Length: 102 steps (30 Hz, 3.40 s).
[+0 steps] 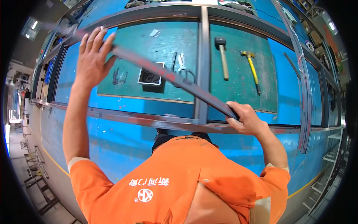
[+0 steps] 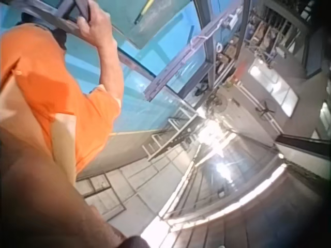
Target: The person installs rubber seals into metal frame pieces by hand, then fits metal frame strips onto the window frame and taps them into place using a rubber mallet.
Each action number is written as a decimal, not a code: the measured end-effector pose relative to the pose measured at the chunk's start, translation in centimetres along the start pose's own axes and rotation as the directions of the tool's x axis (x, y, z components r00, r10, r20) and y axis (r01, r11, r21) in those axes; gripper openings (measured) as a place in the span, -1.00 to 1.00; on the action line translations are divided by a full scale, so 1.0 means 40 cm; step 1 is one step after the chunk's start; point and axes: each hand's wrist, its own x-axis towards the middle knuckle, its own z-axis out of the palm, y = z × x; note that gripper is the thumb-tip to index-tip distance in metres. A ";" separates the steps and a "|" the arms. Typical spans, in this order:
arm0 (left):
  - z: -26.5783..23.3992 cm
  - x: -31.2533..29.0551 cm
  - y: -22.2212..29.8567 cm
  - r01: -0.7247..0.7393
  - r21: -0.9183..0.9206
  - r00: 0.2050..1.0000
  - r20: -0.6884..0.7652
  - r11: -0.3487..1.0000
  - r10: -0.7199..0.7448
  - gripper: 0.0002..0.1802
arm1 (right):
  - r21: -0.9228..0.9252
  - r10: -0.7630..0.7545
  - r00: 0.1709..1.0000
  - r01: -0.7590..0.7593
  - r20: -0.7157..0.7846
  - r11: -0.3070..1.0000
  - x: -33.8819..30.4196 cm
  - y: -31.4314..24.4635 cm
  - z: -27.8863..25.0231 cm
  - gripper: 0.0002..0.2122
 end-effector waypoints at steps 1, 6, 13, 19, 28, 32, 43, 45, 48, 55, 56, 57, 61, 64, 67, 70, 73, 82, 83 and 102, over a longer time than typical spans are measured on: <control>0.007 -0.083 -0.076 -0.010 -0.074 0.996 0.084 0.997 0.016 -0.25 | -0.096 -0.063 0.996 0.068 0.055 0.993 0.031 -0.010 0.022 -0.68; 0.016 -0.512 -0.264 0.216 -0.227 0.875 0.476 0.950 -0.085 -0.70 | -0.606 -0.420 0.902 0.390 0.100 0.693 0.260 -0.061 0.142 -0.66; 0.080 -0.770 -0.303 0.671 -0.218 0.610 0.705 0.708 -0.362 -0.67 | -0.433 -0.110 0.944 -0.037 -0.310 0.900 0.626 -0.067 0.480 -0.78; 0.148 -0.743 -0.243 0.815 -0.352 0.494 0.837 0.460 -0.236 -0.56 | -0.883 0.033 0.999 -0.018 -0.003 0.470 0.843 0.107 0.745 -0.90; 0.235 -0.594 -0.208 0.847 -0.361 0.405 0.914 0.389 -0.032 -0.50 | -0.725 0.130 0.992 -0.095 -0.008 0.682 0.800 0.087 0.691 -0.86; 0.284 -0.540 -0.184 0.827 -0.385 0.389 0.918 0.410 0.079 -0.49 | -0.149 0.231 0.906 -0.299 -0.354 0.943 0.749 0.083 0.561 -0.85; 0.398 -0.487 -0.156 0.738 -0.531 0.410 0.843 0.417 0.349 -0.43 | 0.871 0.854 0.173 0.099 -0.491 0.481 0.741 0.090 0.497 -0.95; 0.406 -0.490 -0.157 0.736 -0.542 0.420 0.835 0.405 0.355 -0.42 | 0.863 0.851 0.140 0.068 -0.506 0.501 0.745 0.093 0.499 -0.95; 0.400 -0.504 -0.151 0.672 -0.584 0.486 0.811 0.455 0.324 -0.43 | 0.872 0.870 0.056 0.023 -0.489 0.489 0.758 0.110 0.498 -0.88; 0.379 -0.497 -0.154 0.675 -0.573 0.487 0.819 0.465 0.303 -0.47 | 0.492 0.527 -0.099 -0.531 -0.844 0.690 0.790 0.218 0.499 -0.82; 0.377 -0.497 -0.153 0.675 -0.577 0.498 0.816 0.459 0.293 -0.48 | 0.512 0.556 -0.093 -0.536 -0.826 0.671 0.795 0.226 0.493 -0.81; 0.375 -0.493 -0.153 0.675 -0.582 0.509 0.812 0.454 0.285 -0.49 | 0.531 0.583 -0.089 -0.541 -0.808 0.652 0.799 0.234 0.483 -0.80; 0.370 -0.510 -0.150 0.678 -0.587 0.532 0.807 0.443 0.255 -0.51 | 0.517 0.596 -0.111 -0.639 -0.795 0.570 0.822 0.236 0.445 -0.77; 0.381 -0.513 -0.144 0.657 -0.610 0.579 0.785 0.444 0.221 -0.51 | 0.510 0.608 -0.084 -0.643 -0.789 0.572 0.825 0.237 0.436 -0.74; 0.368 -0.516 -0.138 0.633 -0.616 0.591 0.776 0.469 0.221 -0.53 | 0.514 0.580 -0.132 -0.646 -0.804 0.564 0.831 0.281 0.436 -0.75; 0.372 -0.509 -0.138 0.597 -0.632 0.616 0.756 0.494 0.222 -0.55 | 0.582 0.614 -0.204 -0.631 -0.762 0.513 0.814 0.339 0.411 -0.73; 0.374 -0.518 -0.141 0.637 -0.609 0.582 0.782 0.472 0.224 -0.55 | 0.459 0.537 -0.103 -0.666 -0.837 0.587 0.803 0.302 0.440 -0.74; 0.406 -0.503 -0.160 0.696 -0.599 0.523 0.801 0.396 0.292 -0.53 | 0.556 0.579 0.049 -0.225 -0.814 0.800 0.745 0.154 0.651 -0.73; 0.417 -0.505 -0.164 0.703 -0.603 0.522 0.798 0.378 0.302 -0.53 | 0.546 0.607 0.206 -0.284 -0.768 0.788 0.719 0.110 0.673 -0.76; 0.477 -0.457 -0.271 0.646 -0.687 0.592 0.727 0.333 0.348 -0.41 | 0.029 0.319 0.596 -0.444 -0.737 0.896 0.689 0.023 0.663 -0.86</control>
